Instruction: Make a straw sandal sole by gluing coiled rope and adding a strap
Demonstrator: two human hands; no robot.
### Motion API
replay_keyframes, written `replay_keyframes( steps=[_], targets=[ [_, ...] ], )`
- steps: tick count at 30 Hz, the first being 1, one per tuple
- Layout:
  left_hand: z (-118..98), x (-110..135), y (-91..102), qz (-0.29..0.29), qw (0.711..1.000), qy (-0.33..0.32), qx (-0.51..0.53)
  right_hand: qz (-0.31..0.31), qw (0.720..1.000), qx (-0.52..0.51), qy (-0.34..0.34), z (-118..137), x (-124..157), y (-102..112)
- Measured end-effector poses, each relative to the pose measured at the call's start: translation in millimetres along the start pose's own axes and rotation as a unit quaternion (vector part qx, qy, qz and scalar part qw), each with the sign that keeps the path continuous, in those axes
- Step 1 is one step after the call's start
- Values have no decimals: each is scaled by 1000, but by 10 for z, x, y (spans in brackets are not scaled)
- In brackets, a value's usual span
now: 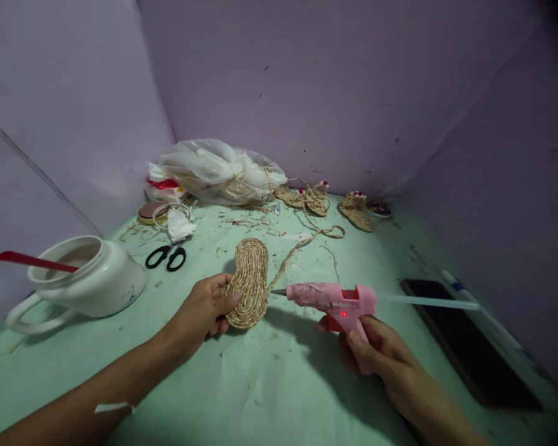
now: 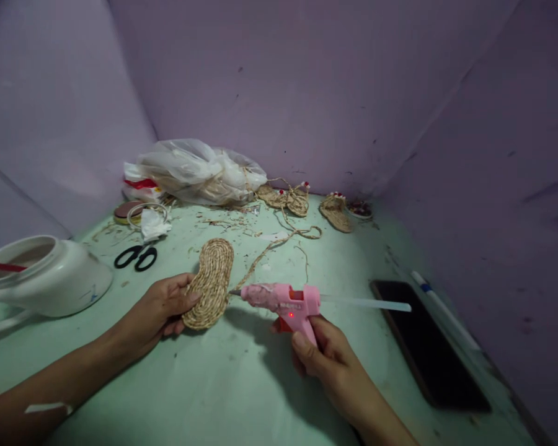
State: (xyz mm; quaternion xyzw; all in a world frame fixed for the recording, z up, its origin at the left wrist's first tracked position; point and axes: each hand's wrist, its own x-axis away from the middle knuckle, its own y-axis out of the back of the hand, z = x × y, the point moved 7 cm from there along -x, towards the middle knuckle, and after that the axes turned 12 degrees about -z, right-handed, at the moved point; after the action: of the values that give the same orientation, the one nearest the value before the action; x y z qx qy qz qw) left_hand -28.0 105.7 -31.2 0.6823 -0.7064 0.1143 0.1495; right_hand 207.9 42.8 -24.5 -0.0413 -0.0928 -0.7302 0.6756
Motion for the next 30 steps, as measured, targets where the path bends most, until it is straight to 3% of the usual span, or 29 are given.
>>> replay_keyframes(
  steps=[4,11,25,30],
  targets=[
    [5,-9,5,0,1000,-21,9,-38,999,-17,10,31,9,27],
    [16,-41,36,0,999,-49,13,46,999,0,23,-60,-6,-61],
    [27,-46,31,-6,998,-64,10,69,997,-17,29,-93,19,-135],
    [-12,-30,122,-54,992,-106,38,53,997,-35,38,-49,5,-122]
  ],
)
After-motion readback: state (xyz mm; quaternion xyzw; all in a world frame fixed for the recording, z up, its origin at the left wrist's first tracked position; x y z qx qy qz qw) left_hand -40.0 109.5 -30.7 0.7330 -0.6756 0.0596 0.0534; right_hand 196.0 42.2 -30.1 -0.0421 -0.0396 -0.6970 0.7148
